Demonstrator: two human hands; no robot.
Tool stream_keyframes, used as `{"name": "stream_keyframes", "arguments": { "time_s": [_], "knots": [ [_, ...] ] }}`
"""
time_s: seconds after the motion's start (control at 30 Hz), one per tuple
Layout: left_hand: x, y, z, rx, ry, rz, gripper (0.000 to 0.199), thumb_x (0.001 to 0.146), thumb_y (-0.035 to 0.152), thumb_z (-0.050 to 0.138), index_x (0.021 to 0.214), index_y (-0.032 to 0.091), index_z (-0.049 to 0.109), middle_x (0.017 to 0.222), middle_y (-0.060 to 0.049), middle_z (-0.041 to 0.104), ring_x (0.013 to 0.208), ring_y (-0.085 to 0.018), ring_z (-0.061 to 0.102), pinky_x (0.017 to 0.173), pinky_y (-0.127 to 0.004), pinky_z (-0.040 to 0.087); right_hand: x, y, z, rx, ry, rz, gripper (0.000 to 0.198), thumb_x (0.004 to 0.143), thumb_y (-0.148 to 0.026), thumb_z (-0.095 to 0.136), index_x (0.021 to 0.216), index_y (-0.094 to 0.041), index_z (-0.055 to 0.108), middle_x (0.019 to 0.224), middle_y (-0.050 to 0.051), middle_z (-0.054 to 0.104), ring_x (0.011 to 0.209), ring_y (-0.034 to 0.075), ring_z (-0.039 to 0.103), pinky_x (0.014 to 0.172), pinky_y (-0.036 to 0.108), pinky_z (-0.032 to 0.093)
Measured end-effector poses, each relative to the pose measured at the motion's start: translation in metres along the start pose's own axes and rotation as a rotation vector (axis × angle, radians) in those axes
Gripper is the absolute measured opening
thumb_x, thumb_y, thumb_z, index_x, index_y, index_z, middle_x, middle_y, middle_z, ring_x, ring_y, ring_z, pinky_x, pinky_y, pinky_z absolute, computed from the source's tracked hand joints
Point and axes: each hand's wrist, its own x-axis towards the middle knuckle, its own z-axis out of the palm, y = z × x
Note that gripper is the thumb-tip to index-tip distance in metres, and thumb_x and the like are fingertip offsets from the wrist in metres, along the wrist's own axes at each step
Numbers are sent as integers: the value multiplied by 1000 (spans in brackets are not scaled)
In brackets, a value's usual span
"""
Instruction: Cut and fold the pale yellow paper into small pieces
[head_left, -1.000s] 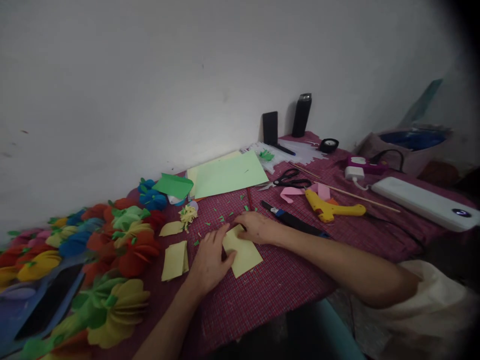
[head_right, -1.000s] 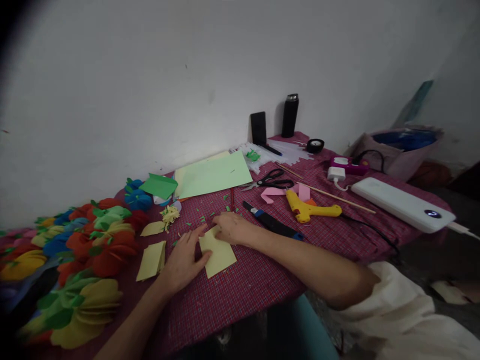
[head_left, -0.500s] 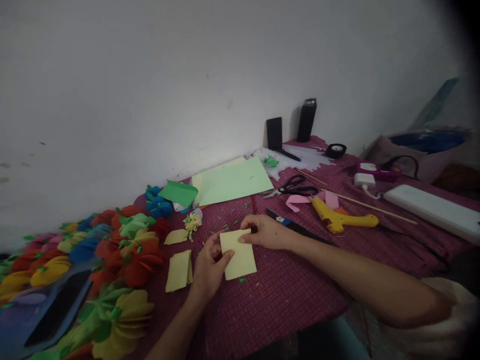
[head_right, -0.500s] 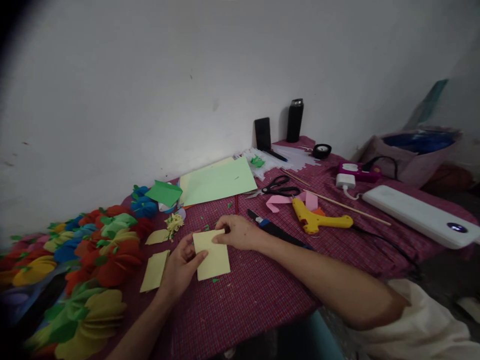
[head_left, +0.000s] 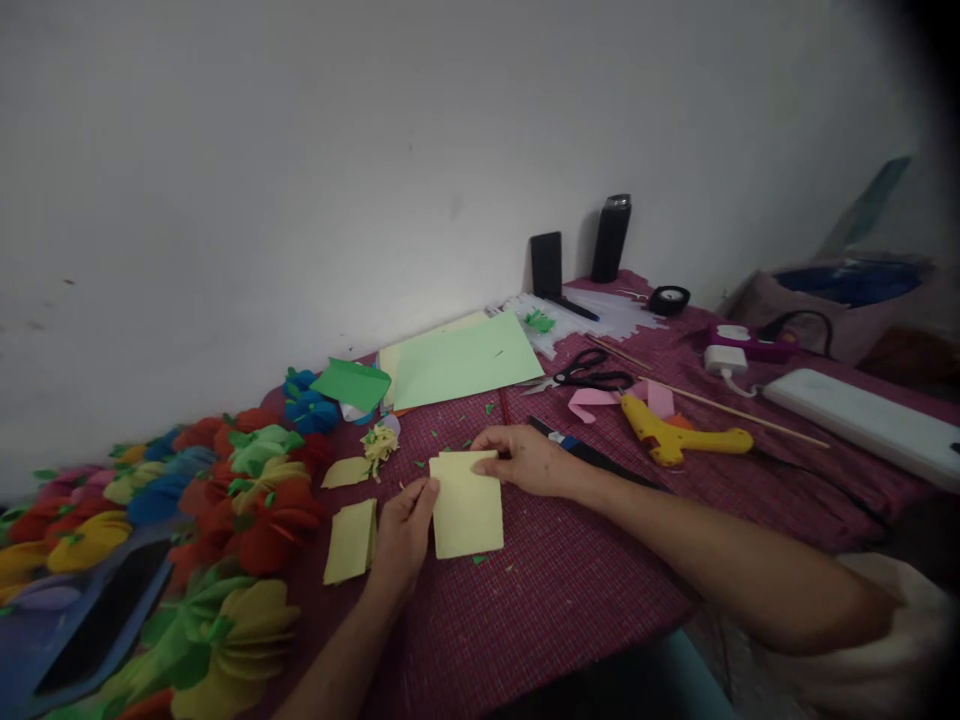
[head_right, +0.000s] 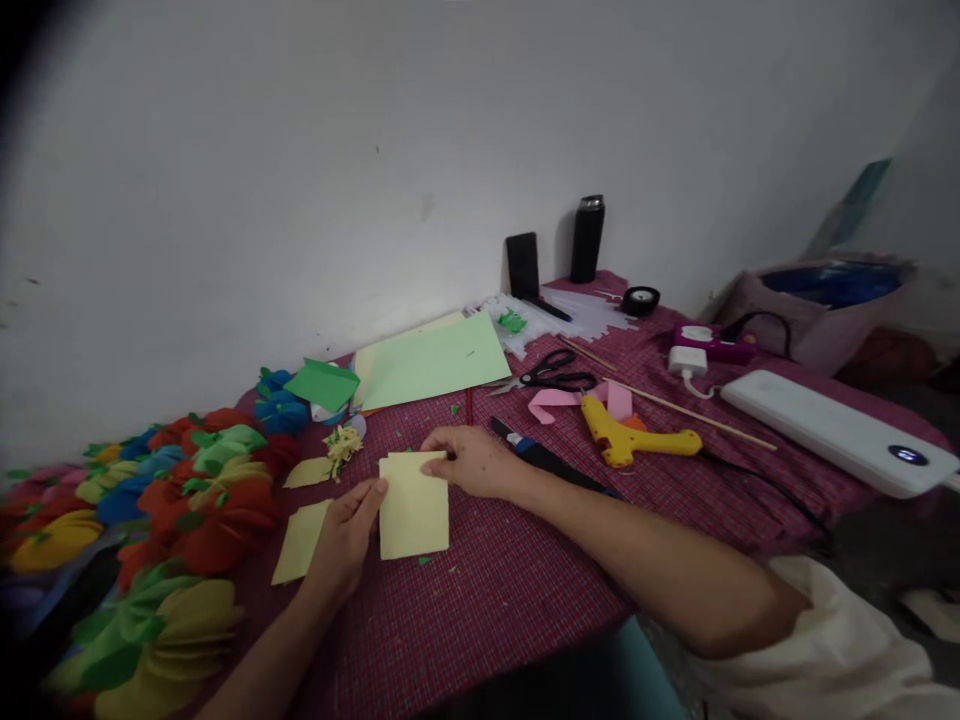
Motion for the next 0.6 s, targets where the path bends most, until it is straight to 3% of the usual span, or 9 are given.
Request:
{"name": "stream_keyframes", "arguments": {
  "time_s": [0.17,0.27,0.37,0.47,0.53,0.6],
  "knots": [
    [5,-9,-3,32,23,12,37,72,46,49,82,12,62,56,2,55,49,-11,46,45,-19,35,1,-1,-9,-108,64,11,18,78,-24,44,84,-17,59,61,-2,56,49,7,46,47,18,32],
    [10,-12,-5,196,70,58,37,74,45,46,84,14,62,60,0,58,53,-13,50,48,-21,38,2,-2,-20,-143,144,18,18,76,-26,45,79,-16,60,57,-2,54,48,7,45,46,18,31],
    [11,-7,-6,382,155,180,35,78,40,42,99,18,58,87,-3,62,80,-19,55,71,-29,42,3,-5,-28,-76,109,38,20,76,-30,46,77,-14,59,57,-1,54,46,7,44,43,18,31],
    [6,3,-4,446,262,347,37,80,35,40,113,20,49,115,-6,50,107,-20,43,92,-34,29,1,-9,-29,8,11,23,22,75,-32,47,77,-14,59,58,-1,54,47,7,44,43,18,32],
    [-1,10,-1,386,203,400,38,79,35,41,112,18,50,115,-6,50,107,-20,43,92,-33,29,0,-11,-26,46,-15,3,22,75,-33,48,77,-14,59,59,-1,54,47,7,43,44,18,33],
    [-7,13,3,238,-16,292,37,77,36,45,107,16,54,99,-5,59,91,-20,53,79,-31,40,-1,-12,-21,81,-19,0,22,74,-33,49,77,-14,59,59,-1,54,47,6,43,45,18,34]
  ]
}}
